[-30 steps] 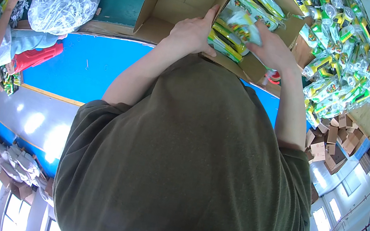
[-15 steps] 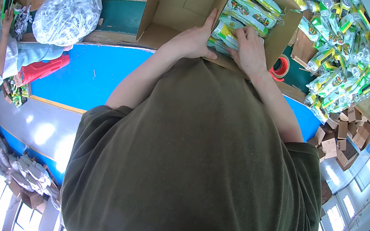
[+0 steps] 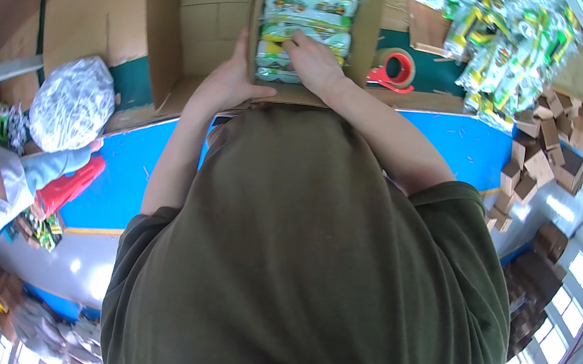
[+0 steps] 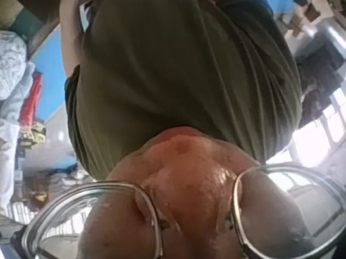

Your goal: The person stocks individual packaged products into a cardboard box, then seals the box with a handheld tape dispenser. The sealed box is then placed onto a storage shelf.

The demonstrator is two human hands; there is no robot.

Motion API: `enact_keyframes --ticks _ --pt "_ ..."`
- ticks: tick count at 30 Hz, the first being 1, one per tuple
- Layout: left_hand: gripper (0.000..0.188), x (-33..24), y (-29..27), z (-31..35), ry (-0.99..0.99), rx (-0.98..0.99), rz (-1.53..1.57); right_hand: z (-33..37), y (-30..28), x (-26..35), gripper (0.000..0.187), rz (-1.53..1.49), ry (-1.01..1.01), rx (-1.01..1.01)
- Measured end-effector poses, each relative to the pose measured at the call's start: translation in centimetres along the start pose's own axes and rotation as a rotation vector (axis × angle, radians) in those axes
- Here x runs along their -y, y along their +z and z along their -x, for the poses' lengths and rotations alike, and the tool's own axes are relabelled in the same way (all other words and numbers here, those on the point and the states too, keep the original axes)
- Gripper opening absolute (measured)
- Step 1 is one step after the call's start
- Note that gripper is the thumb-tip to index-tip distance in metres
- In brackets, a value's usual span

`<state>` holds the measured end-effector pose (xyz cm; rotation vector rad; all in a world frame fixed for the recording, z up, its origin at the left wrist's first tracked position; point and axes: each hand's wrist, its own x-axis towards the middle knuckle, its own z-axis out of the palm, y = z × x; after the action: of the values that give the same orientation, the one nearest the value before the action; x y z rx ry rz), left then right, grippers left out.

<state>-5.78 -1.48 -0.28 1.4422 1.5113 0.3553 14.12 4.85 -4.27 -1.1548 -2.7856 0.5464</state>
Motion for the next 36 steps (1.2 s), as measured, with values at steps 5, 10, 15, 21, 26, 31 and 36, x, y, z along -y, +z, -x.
enact_keyframes --ticks 5,10,15,21,26,31,36 --pt "0.116 -0.1 0.6 1.6 -0.05 -0.12 -0.043 1.6 -8.8 -5.3 0.017 -0.226 0.058 -0.653" --pt "0.107 -2.8 2.3 3.5 -0.268 -0.29 -0.266 9.3 -5.8 -32.8 0.086 0.002 1.088 -0.803" --pt "0.096 -2.9 3.9 4.1 -0.264 -0.361 -0.253 10.9 -1.8 -41.3 0.125 0.073 1.343 -0.233" --pt "0.095 -3.3 3.8 4.3 -0.259 -0.364 -0.252 10.1 -7.2 -31.6 0.064 -1.279 0.873 -0.737" --pt "0.096 -3.3 3.3 4.7 -0.227 -0.341 -0.266 11.5 -16.8 -15.0 0.062 -1.231 0.413 -0.136" --pt "0.098 -2.6 3.7 4.2 -0.19 -0.311 -0.295 3.8 -18.5 -0.6 0.052 -0.194 0.133 0.563" --pt "0.099 -2.1 3.5 4.5 -0.166 -0.249 -0.248 0.8 -10.2 0.6 0.045 -0.071 0.053 0.667"
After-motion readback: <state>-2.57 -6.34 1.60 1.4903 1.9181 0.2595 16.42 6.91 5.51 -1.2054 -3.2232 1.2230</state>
